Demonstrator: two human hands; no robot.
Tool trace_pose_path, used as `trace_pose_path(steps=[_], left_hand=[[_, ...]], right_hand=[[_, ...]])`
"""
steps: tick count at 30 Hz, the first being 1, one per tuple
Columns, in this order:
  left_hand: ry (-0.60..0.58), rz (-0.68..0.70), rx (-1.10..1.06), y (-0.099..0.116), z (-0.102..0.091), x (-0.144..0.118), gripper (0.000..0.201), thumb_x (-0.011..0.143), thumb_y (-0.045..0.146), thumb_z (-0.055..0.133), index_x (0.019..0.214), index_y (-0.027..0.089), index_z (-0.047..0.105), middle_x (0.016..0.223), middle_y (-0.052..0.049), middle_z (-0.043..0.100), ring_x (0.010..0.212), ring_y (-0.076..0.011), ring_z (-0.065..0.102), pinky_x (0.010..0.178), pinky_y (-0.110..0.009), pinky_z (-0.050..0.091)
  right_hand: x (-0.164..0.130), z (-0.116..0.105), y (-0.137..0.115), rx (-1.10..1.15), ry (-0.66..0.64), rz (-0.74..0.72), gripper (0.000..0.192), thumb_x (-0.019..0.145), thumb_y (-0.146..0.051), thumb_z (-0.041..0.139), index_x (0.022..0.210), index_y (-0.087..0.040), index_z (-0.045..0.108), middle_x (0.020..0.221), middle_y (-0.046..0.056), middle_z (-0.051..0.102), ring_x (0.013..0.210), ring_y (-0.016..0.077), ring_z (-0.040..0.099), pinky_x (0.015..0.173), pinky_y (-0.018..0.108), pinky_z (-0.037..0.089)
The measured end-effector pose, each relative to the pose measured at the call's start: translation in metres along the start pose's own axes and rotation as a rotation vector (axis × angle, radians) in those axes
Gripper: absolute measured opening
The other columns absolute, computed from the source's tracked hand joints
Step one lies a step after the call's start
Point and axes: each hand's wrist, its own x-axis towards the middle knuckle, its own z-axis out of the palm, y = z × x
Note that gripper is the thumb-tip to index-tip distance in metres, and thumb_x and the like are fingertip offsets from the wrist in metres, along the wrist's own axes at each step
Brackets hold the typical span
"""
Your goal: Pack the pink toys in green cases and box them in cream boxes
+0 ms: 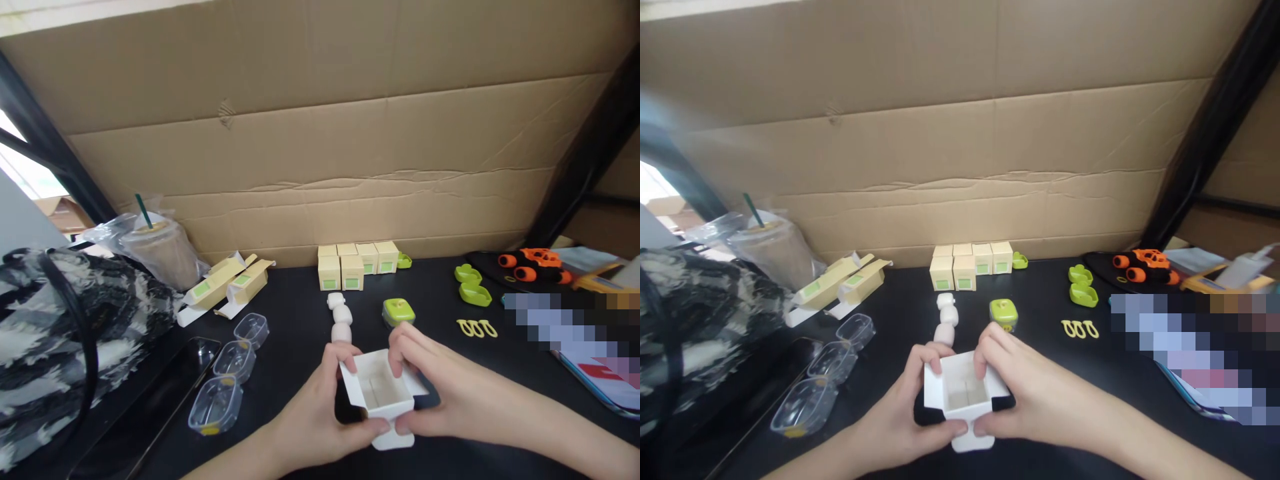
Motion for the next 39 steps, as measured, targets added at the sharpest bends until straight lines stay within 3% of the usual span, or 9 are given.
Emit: trace_pose_path(steps=[4,7,9,13,16,20,25,33,39], left_hand=[[0.011,0.005,-0.014,-0.003,0.001,0.001,0.046,0.072,0.021,0.069,0.094,0.026,0.028,0.107,-0.005,0.050,0.093,-0.0203,0.054,0.081,-0.035,0.043],[0.020,0.000,0.001,-0.004,0.002,0.001,0.047,0.072,0.020,0.069,0.093,0.026,0.028,0.108,-0.005,0.048,0.094,-0.0201,0.054,0.082,-0.035,0.043],[0.023,-0.005,0.008,-0.004,0.002,0.000,0.047,0.072,0.021,0.069,0.093,0.026,0.028,0.109,-0.005,0.048,0.095,-0.0204,0.055,0.083,-0.035,0.043],[0.037,-0.016,-0.035,-0.006,0.005,-0.001,0.050,0.074,0.022,0.069,0.100,0.026,0.027,0.114,-0.007,0.045,0.099,-0.0218,0.055,0.086,-0.036,0.044],[0.056,0.008,-0.098,-0.008,0.008,-0.001,0.053,0.073,0.024,0.071,0.102,0.026,0.026,0.113,-0.007,0.045,0.103,-0.0219,0.055,0.089,-0.037,0.043],[0.073,0.016,-0.149,-0.009,0.010,0.000,0.057,0.071,0.024,0.074,0.101,0.026,0.026,0.112,-0.007,0.046,0.105,-0.0219,0.054,0.091,-0.038,0.042],[0.074,-0.039,-0.159,-0.007,0.008,0.002,0.057,0.068,0.024,0.076,0.095,0.026,0.026,0.110,-0.005,0.050,0.103,-0.0214,0.055,0.090,-0.038,0.043],[0.068,-0.059,-0.183,-0.006,0.009,0.002,0.056,0.069,0.026,0.076,0.093,0.026,0.025,0.110,-0.003,0.050,0.098,-0.0187,0.056,0.086,-0.036,0.043],[0.077,-0.086,-0.145,-0.008,0.009,0.002,0.057,0.069,0.030,0.076,0.093,0.026,0.024,0.107,-0.004,0.050,0.095,-0.0199,0.057,0.082,-0.036,0.045]], right_hand=[[0.006,-0.010,0.012,0.160,0.070,-0.098,0.032,0.074,-0.040,0.073,0.090,-0.022,0.053,0.083,-0.002,0.052,0.075,0.0151,0.051,0.064,0.025,0.046],[0.018,-0.018,0.037,0.165,0.367,-0.056,0.021,0.091,-0.040,0.052,0.097,-0.021,0.054,0.079,0.000,0.052,0.071,0.0156,0.052,0.067,0.031,0.048],[0.026,-0.020,0.057,0.010,0.472,0.010,0.028,0.089,-0.041,0.055,0.107,-0.020,0.055,0.086,0.003,0.054,0.074,0.0180,0.054,0.073,0.037,0.049],[0.036,-0.017,0.087,-0.037,0.408,0.061,0.028,0.087,-0.042,0.056,0.099,-0.018,0.062,0.097,0.007,0.061,0.087,0.0212,0.062,0.079,0.038,0.051],[0.038,-0.014,0.091,0.000,0.364,0.073,0.027,0.090,-0.041,0.052,0.094,-0.017,0.062,0.091,0.006,0.065,0.078,0.0180,0.065,0.071,0.032,0.053],[0.038,-0.015,0.088,-0.004,0.352,0.089,0.026,0.090,-0.042,0.051,0.087,-0.019,0.062,0.083,0.004,0.066,0.073,0.0189,0.064,0.069,0.034,0.052],[0.039,-0.017,0.079,-0.012,0.438,0.093,0.023,0.088,-0.041,0.053,0.080,-0.021,0.062,0.079,0.003,0.066,0.073,0.0214,0.062,0.070,0.036,0.050],[0.032,-0.010,0.017,0.121,0.687,-0.032,0.014,0.091,-0.036,0.053,0.088,-0.023,0.057,0.086,0.001,0.063,0.083,0.0182,0.059,0.075,0.030,0.047],[0.018,0.000,-0.004,0.129,0.539,-0.185,0.006,0.094,-0.026,0.052,0.089,-0.025,0.055,0.087,0.000,0.057,0.084,0.0155,0.055,0.074,0.028,0.045]])
